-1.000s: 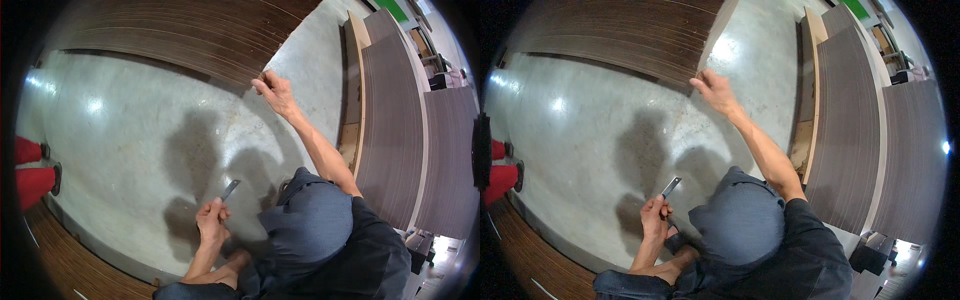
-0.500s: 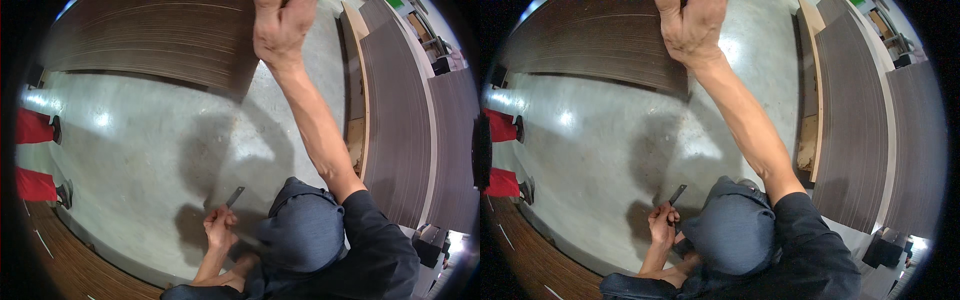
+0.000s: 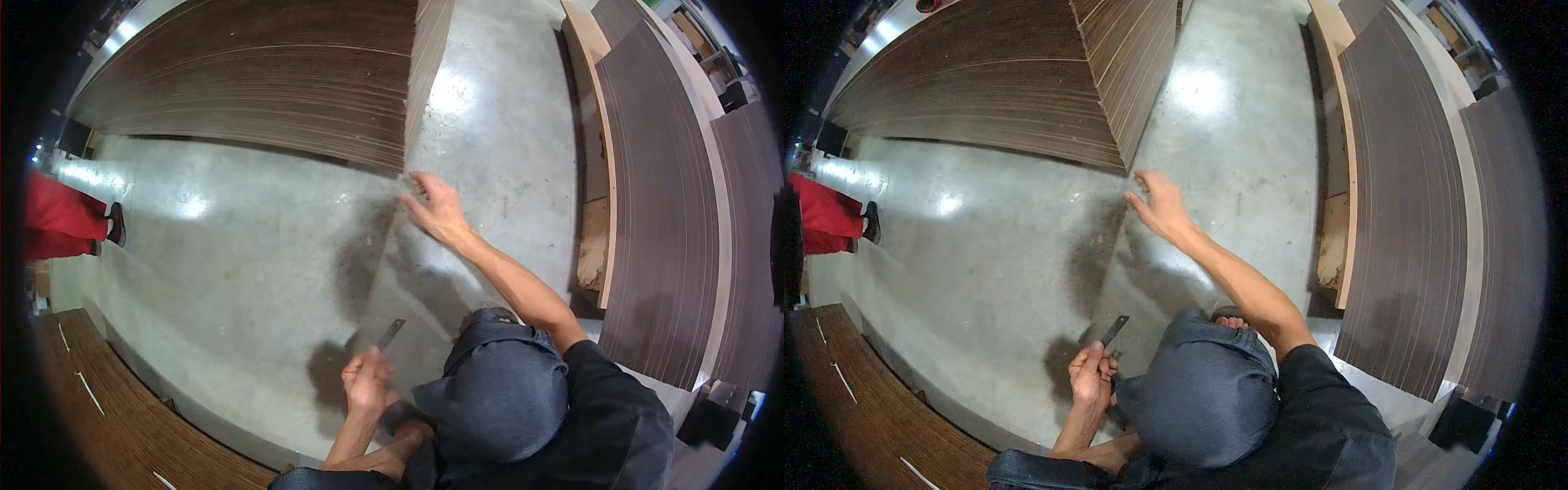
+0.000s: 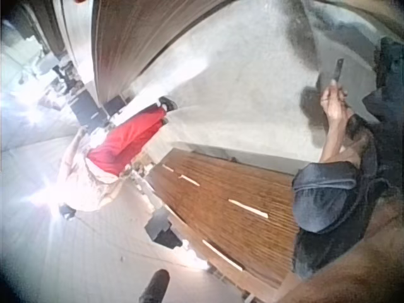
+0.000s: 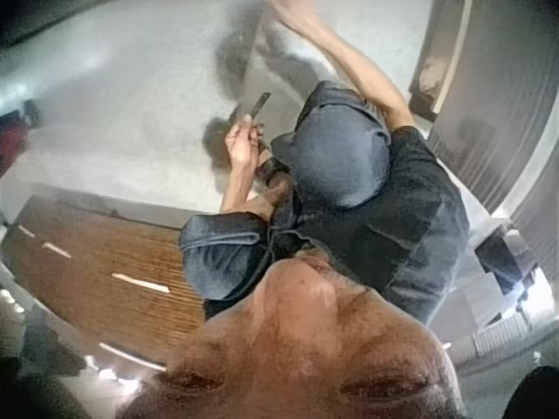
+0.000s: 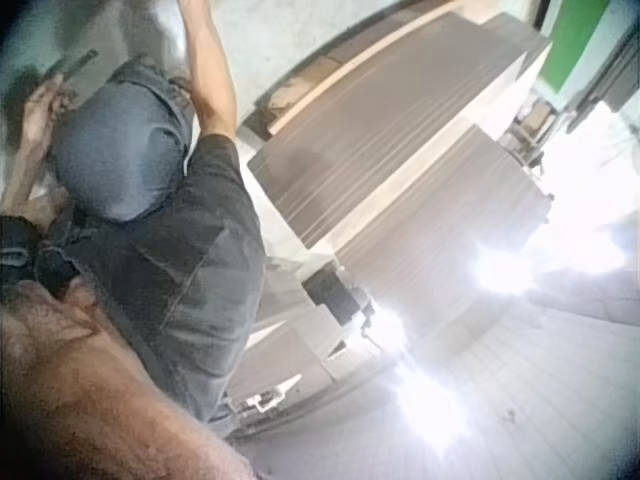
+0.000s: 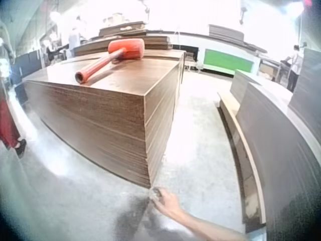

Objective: Inspecting and preparing small metal connecting plates for wood panel assembly.

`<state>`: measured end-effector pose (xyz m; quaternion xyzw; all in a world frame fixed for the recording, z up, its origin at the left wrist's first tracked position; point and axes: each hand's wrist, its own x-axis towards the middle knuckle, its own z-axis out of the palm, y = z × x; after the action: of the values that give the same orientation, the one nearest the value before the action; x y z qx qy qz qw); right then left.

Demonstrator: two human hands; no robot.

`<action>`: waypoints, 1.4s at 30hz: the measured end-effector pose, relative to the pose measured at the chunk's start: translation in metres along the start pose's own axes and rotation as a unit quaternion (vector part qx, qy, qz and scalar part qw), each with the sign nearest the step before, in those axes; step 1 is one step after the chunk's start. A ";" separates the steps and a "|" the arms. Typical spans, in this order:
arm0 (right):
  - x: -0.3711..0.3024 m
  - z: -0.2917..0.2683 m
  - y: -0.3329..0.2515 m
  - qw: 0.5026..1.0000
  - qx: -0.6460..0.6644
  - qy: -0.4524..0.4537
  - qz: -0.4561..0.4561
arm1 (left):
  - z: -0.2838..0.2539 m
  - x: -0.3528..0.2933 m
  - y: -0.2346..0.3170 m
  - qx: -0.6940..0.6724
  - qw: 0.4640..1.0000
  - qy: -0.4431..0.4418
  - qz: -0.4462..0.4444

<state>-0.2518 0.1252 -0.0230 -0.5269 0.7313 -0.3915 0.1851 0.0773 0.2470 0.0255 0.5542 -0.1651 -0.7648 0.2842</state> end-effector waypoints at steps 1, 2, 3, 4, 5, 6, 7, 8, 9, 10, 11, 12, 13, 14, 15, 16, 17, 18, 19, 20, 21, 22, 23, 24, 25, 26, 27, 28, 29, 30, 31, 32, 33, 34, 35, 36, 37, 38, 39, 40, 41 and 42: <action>0.006 -0.016 -0.019 1.000 0.002 0.002 -0.003 | 0.003 0.001 -0.001 0.001 1.000 0.000 0.004; 0.011 -0.035 -0.046 0.997 0.013 0.073 -0.032 | 0.005 0.001 -0.002 0.014 1.000 -0.005 0.000; 0.016 -0.053 -0.072 0.987 0.023 0.145 -0.061 | 0.006 0.002 -0.004 0.027 1.000 -0.012 -0.005; 0.025 -0.067 -0.095 0.976 0.019 0.187 -0.110 | 0.007 0.003 -0.006 0.031 0.999 -0.012 -0.001; 0.036 -0.077 -0.113 0.960 0.013 0.230 -0.157 | 0.009 0.006 -0.009 0.041 0.999 -0.013 -0.010; 0.048 -0.083 -0.124 0.960 0.015 0.234 -0.155 | 0.012 0.007 -0.011 0.052 0.998 -0.015 -0.021; 0.063 -0.089 -0.132 0.950 0.038 0.251 -0.183 | 0.017 0.004 -0.009 0.058 0.998 -0.025 -0.014; 0.074 -0.094 -0.135 0.938 0.061 0.267 -0.211 | 0.020 0.004 -0.010 0.061 0.998 -0.027 -0.013; 0.078 -0.098 -0.131 0.937 0.061 0.270 -0.211 | 0.022 0.004 -0.011 0.073 0.997 -0.020 -0.021; 0.081 -0.101 -0.126 0.943 0.053 0.239 -0.226 | 0.023 0.004 -0.011 0.085 0.996 -0.011 -0.029; 0.083 -0.103 -0.122 0.947 0.045 0.206 -0.240 | 0.022 0.005 -0.010 0.087 0.996 -0.010 -0.028; 0.085 -0.106 -0.117 0.947 0.048 0.207 -0.239 | 0.020 0.005 -0.009 0.090 0.995 -0.021 -0.023; 0.085 -0.111 -0.111 0.949 0.082 0.185 -0.240 | 0.019 0.003 -0.010 0.093 0.995 -0.032 -0.020; 0.084 -0.116 -0.106 0.950 0.117 0.162 -0.240 | 0.018 0.002 -0.012 0.094 0.995 -0.029 -0.021; 0.084 -0.121 -0.100 0.950 0.119 0.161 -0.238 | 0.017 0.003 -0.013 0.090 0.995 -0.027 -0.024; 0.086 -0.127 -0.092 0.943 0.119 0.215 -0.224 | 0.019 0.004 -0.011 0.088 0.995 -0.026 -0.026; 0.087 -0.133 -0.085 0.933 0.118 0.268 -0.209 | 0.021 0.005 -0.009 0.091 0.995 -0.024 -0.027; 0.087 -0.134 -0.078 0.920 0.116 0.321 -0.192 | 0.025 0.005 -0.007 0.120 0.992 -0.011 -0.031; 0.086 -0.130 -0.079 0.920 0.119 0.323 -0.186 | 0.027 0.004 -0.004 0.151 0.988 0.005 -0.035; 0.085 -0.122 -0.087 0.920 0.095 0.304 -0.228 | 0.023 0.004 -0.004 0.158 0.987 0.010 -0.036; 0.086 -0.114 -0.095 0.917 0.070 0.285 -0.269 | 0.019 0.006 -0.005 0.149 0.988 0.004 -0.042; 0.091 -0.103 -0.101 0.917 0.073 0.289 -0.264 | 0.016 0.010 -0.006 0.141 0.989 -0.006 -0.048; 0.098 -0.091 -0.108 0.901 0.044 0.305 -0.305 | 0.017 0.011 -0.006 0.149 0.988 -0.004 -0.051; 0.105 -0.079 -0.114 0.883 0.015 0.320 -0.344 | 0.019 0.013 -0.006 0.140 0.989 0.001 -0.040; 0.115 -0.070 -0.115 0.884 0.014 0.325 -0.336 | 0.019 0.013 -0.006 0.130 0.991 0.006 -0.031; 0.127 -0.062 -0.112 0.863 0.026 0.354 -0.360 | 0.019 0.011 -0.006 0.138 0.990 0.008 -0.035; 0.131 -0.057 -0.106 0.840 0.038 0.382 -0.383 | 0.018 0.009 -0.005 0.133 0.991 0.017 -0.032; 0.128 -0.046 -0.099 0.840 0.045 0.386 -0.377 | 0.015 0.008 -0.001 0.126 0.991 0.032 -0.023; 0.122 -0.037 -0.085 0.857 0.048 0.365 -0.359 | 0.016 0.007 0.002 0.134 0.990 0.033 -0.023; 0.113 -0.027 -0.072 0.873 0.052 0.345 -0.342 | 0.017 0.004 0.002 0.139 0.989 0.049 -0.029; 0.102 -0.013 -0.043 0.888 0.050 0.329 -0.317 | 0.022 0.008 0.004 0.147 0.987 0.057 -0.033; 0.087 0.001 -0.012 0.902 0.049 0.313 -0.293 | 0.027 0.012 0.003 0.157 0.986 0.050 -0.030; 0.070 0.016 0.000 0.923 0.038 0.298 -0.243 | 0.027 0.012 0.002 0.154 0.987 0.044 -0.028; 0.050 0.024 0.017 0.941 0.022 0.281 -0.188 | 0.029 0.012 -0.001 0.154 0.987 0.035 -0.031; 0.033 0.031 0.049 0.964 -0.073 0.212 -0.143 | 0.035 0.011 -0.004 0.150 0.988 0.023 -0.031; 0.023 0.038 0.067 0.972 -0.169 0.130 -0.104 | 0.028 0.012 -0.005 0.147 0.989 0.015 -0.032; 0.010 0.045 0.068 0.975 -0.127 0.150 -0.105 | 0.017 0.015 -0.003 0.163 0.986 0.020 -0.026; -0.005 0.045 0.062 0.976 -0.087 0.169 -0.104 | 0.015 0.016 0.000 0.180 0.983 0.023 -0.022; -0.012 0.046 0.057 0.976 -0.079 0.172 -0.106 | 0.013 0.017 0.003 0.183 0.983 0.028 -0.016; -0.017 0.041 0.042 0.988 0.023 0.142 -0.059 | 0.011 0.015 0.006 0.167 0.984 0.057 -0.007; -0.020 0.028 0.031 0.987 0.121 0.110 -0.008 | 0.012 0.012 0.006 0.153 0.985 0.081 -0.004; -0.017 0.013 0.018 0.986 0.128 0.110 -0.011 | 0.014 0.012 0.005 0.155 0.984 0.086 0.002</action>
<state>-0.2478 0.1384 -0.0468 -0.4606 0.6853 -0.5393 0.1654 0.0626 0.2345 0.0243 0.6548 -0.2573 -0.6790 0.2097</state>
